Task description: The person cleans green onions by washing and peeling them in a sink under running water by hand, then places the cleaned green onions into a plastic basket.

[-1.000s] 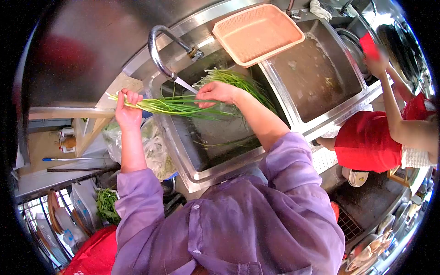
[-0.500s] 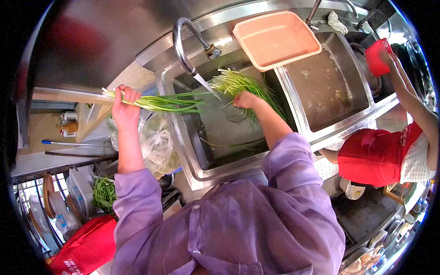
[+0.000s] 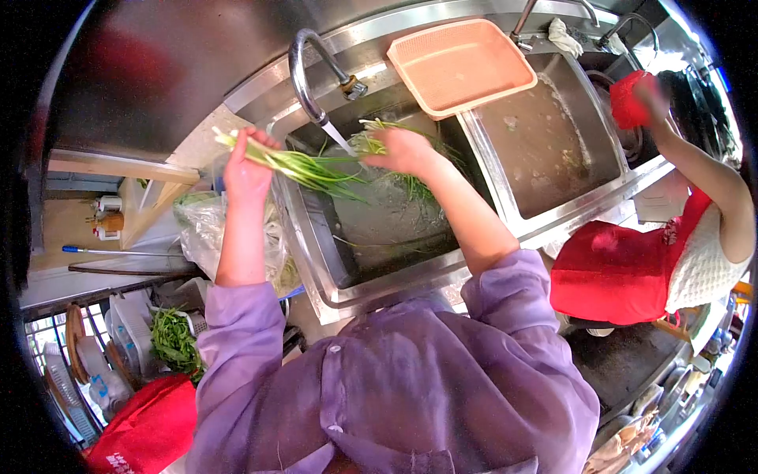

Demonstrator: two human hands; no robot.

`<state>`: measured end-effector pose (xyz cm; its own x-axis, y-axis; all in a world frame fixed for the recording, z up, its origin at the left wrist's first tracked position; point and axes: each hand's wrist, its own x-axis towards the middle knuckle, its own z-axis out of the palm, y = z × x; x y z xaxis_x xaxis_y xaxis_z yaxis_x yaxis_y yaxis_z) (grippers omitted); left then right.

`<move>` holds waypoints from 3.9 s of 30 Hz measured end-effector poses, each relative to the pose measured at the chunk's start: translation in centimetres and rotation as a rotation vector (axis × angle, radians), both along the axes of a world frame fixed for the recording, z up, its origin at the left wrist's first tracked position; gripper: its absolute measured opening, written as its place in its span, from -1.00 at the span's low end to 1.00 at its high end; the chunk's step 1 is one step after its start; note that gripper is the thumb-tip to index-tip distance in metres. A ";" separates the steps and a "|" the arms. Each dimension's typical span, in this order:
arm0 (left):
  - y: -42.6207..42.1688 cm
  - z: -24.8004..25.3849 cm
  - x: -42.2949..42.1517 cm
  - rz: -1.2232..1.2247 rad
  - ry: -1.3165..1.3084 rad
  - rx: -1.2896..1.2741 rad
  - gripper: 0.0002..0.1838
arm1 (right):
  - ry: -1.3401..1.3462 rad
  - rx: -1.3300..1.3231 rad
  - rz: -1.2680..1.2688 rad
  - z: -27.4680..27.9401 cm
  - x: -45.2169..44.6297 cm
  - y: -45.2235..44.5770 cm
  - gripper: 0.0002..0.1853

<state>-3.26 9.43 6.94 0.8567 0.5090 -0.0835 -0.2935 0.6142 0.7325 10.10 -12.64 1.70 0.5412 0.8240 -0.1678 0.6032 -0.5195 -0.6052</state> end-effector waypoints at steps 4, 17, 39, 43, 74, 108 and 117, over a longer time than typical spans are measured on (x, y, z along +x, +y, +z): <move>-3.6 -2.1 3.3 0.075 0.043 0.093 -0.77 | 0.368 0.492 0.172 2.8 -2.8 4.1 -0.26; -7.1 -3.8 2.4 -0.406 0.431 0.710 -0.50 | 1.166 0.948 -0.482 -1.7 -4.9 2.1 -0.89; -10.7 -13.6 -3.0 -0.663 0.475 0.729 -0.78 | 1.007 0.671 -0.954 8.3 21.6 -1.2 -0.85; -9.1 -15.1 -5.3 -0.624 0.551 0.706 -0.80 | 1.180 0.835 -1.115 2.9 25.5 -4.5 -0.83; -10.3 -16.3 -6.7 -0.779 0.691 0.461 -0.76 | -0.581 -0.652 -0.057 1.3 19.0 0.0 -0.75; -21.2 -15.3 -0.6 -1.045 0.466 0.927 -0.80 | -0.419 0.552 -1.185 -5.5 -25.4 -18.1 -0.86; -31.3 -11.6 -11.5 -0.893 -0.234 1.542 -0.84 | 0.324 0.156 -2.175 -25.4 -51.0 -30.7 -0.82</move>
<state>-14.76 -21.82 -4.70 0.8109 -0.5725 0.1213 -0.4610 -0.4973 0.7350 -40.92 -43.38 -23.72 0.3516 -0.8327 -0.4278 -0.7784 -0.0061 -0.6278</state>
